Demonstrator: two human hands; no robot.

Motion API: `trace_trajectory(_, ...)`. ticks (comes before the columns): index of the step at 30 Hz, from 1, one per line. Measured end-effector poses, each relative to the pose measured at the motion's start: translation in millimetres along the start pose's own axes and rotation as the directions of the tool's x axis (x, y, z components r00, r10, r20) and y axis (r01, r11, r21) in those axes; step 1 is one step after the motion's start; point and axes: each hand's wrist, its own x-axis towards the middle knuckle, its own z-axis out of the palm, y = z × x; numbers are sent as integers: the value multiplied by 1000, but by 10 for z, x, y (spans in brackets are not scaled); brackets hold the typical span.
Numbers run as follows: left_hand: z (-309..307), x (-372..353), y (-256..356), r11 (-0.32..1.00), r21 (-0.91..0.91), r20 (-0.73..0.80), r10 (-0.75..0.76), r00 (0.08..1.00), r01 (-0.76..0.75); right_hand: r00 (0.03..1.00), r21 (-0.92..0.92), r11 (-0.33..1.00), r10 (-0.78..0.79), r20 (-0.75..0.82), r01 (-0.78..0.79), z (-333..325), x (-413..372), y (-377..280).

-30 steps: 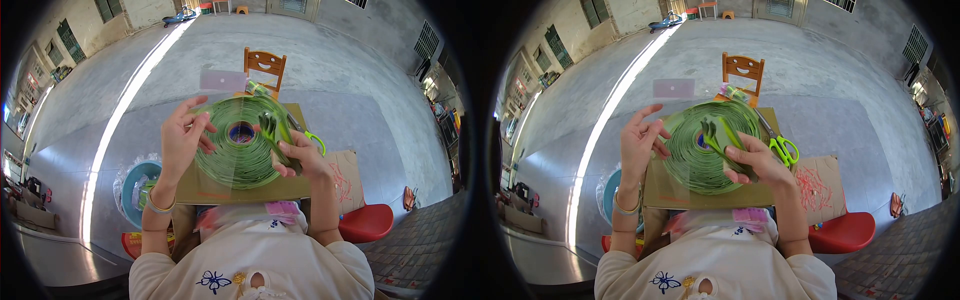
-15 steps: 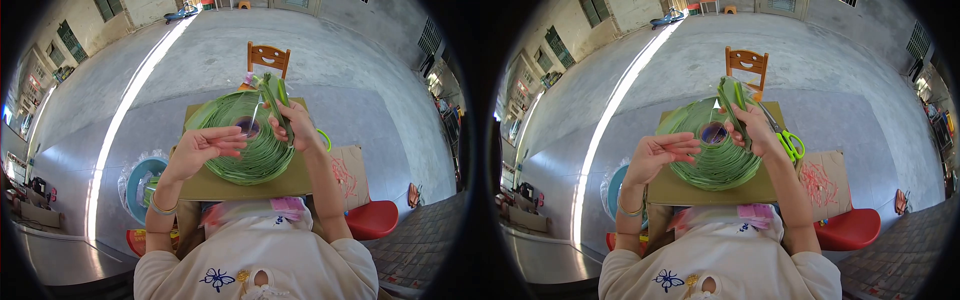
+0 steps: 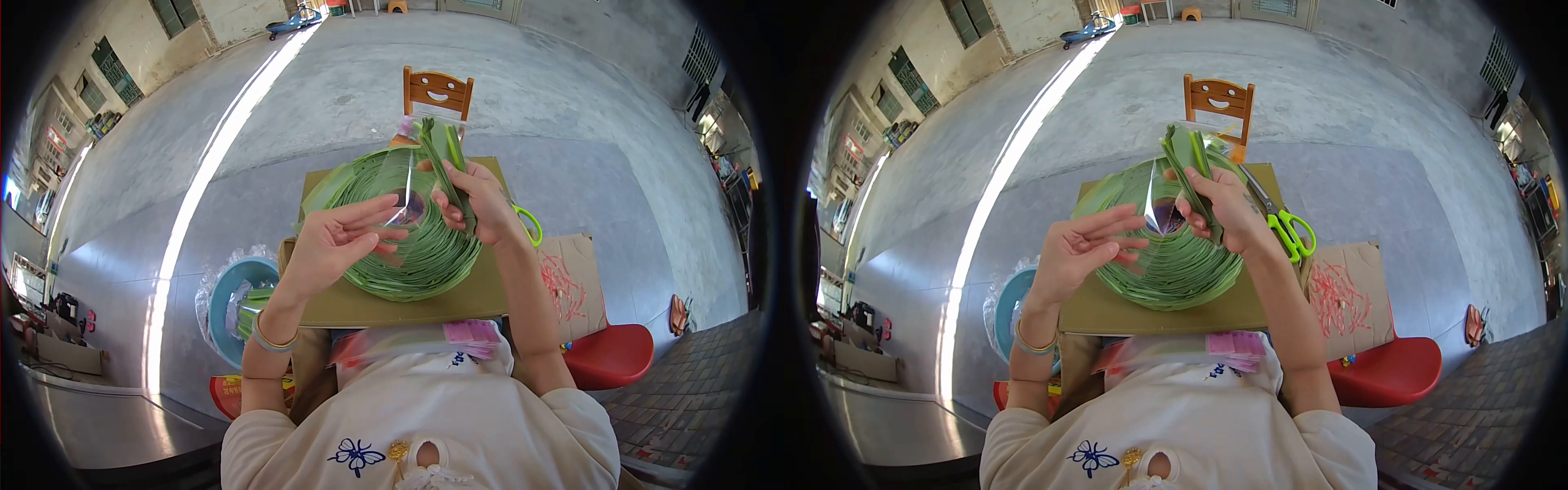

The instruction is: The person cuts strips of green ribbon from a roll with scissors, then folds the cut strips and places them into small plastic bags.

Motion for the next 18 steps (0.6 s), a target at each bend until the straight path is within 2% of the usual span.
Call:
trace_trajectory(4, -65, 74, -67, 995, 88, -151, 50, 987, -37, 998, 16, 1000, -23, -53, 24, 1, -21, 83)
trace_trajectory(6, -127, 131, -149, 992, 129, -221, 35, 975, -6, 997, 7, 999, 48, 66, -49, 38, -85, 123)
trace_trajectory(7, -148, 167, -227, 985, 158, -269, 103, 958, -62, 989, 1, 997, 83, 124, -83, 68, -136, 140)
trace_trajectory(9, -172, 246, -398, 960, 224, -354, 240, 904, -167, 967, -102, 981, 184, 176, -168, 195, -235, 167)
trace_trajectory(11, -225, 291, -455, 906, 406, -388, 287, 876, -117, 937, -214, 955, 253, 240, -203, 258, -242, 250)
trace_trajectory(12, -238, 301, -459, 867, 491, -401, 314, 861, -87, 942, -260, 946, 253, 223, -193, 296, -231, 294)
trace_trajectory(15, -157, 326, -422, 824, 562, -418, 353, 837, -67, 967, -453, 880, 224, 125, -145, 325, -154, 425)
trace_trajectory(16, -115, 333, -427, 719, 688, -363, 457, 812, -97, 962, -433, 889, 233, 142, -151, 308, -104, 480)
trace_trajectory(18, -12, 339, -454, 452, 882, -208, 627, 751, -133, 953, -207, 951, 263, 150, -230, 295, -38, 542)
